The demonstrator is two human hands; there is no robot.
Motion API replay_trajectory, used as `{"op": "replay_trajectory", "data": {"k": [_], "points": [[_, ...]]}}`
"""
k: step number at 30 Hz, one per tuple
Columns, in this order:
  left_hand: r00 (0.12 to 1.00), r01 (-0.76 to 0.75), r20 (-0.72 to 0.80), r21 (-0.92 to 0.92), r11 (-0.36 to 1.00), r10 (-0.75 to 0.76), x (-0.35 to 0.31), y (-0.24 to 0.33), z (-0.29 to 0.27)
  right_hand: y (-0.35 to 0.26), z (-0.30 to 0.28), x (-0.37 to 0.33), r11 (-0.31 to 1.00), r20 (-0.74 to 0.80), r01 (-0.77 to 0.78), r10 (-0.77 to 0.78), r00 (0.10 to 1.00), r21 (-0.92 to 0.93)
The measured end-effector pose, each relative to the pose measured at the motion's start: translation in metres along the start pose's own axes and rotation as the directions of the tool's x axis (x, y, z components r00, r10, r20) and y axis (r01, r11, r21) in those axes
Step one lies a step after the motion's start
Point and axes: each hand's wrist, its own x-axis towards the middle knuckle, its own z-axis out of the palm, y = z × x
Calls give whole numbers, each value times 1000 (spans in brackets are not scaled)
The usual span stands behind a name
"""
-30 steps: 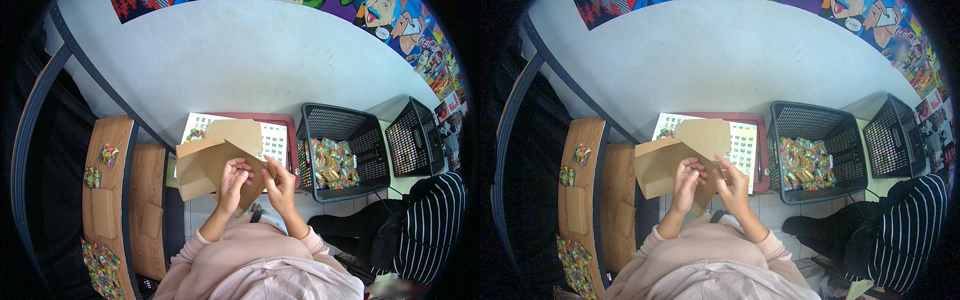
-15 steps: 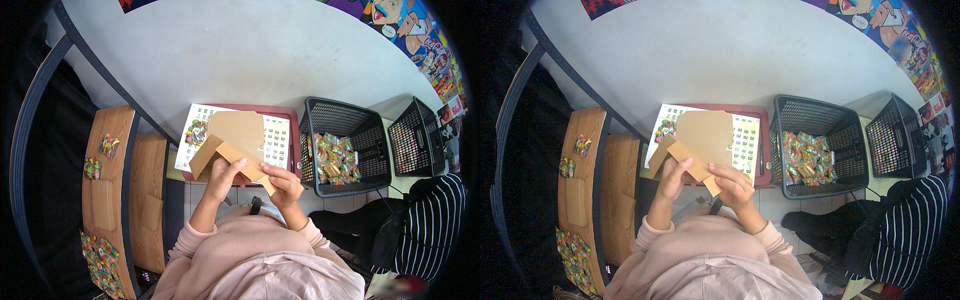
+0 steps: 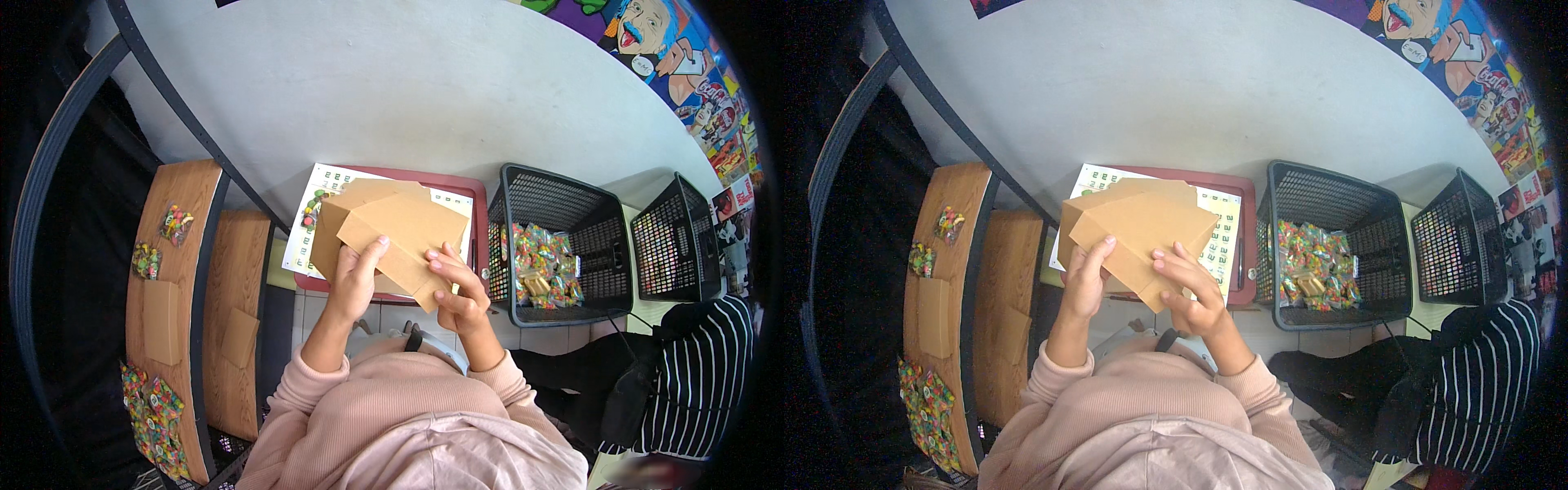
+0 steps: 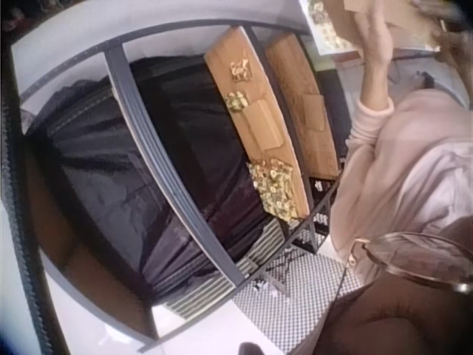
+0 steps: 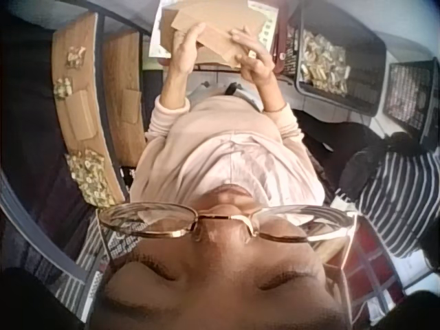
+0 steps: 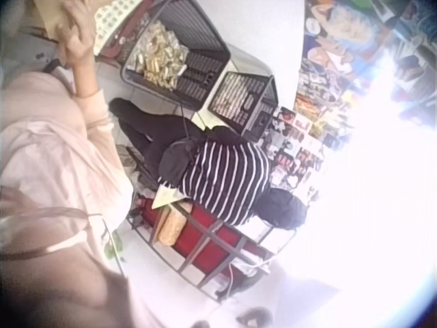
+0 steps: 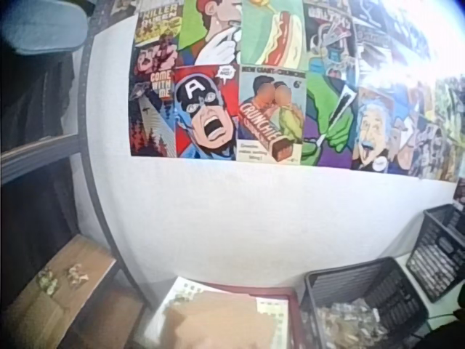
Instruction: The person folds a flat piece of cardboard into a small rectangular box. They then place a small bag of colorful candies into the box and close the lid. Finally, they place the completed box onto a wooden shelf.
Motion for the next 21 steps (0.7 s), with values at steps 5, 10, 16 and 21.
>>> {"op": "replay_trajectory", "data": {"k": [5, 10, 16, 21], "points": [[994, 101, -36, 28, 994, -100, -4, 8, 2, 0, -5, 6, 999, 101, 32, -32, 994, 0], [999, 31, -17, 45, 998, -30, -3, 3, -1, -4, -1, 13, 983, 84, 13, 3, 996, -184], [963, -242, -18, 383, 891, 269, -6, -11, 2, -1, 3, 8, 954, 110, 13, 22, 994, -300], [966, -255, 72, 388, 886, 247, -8, -19, 1, -6, 17, 1, 948, -54, -89, 76, 996, -307]]}}
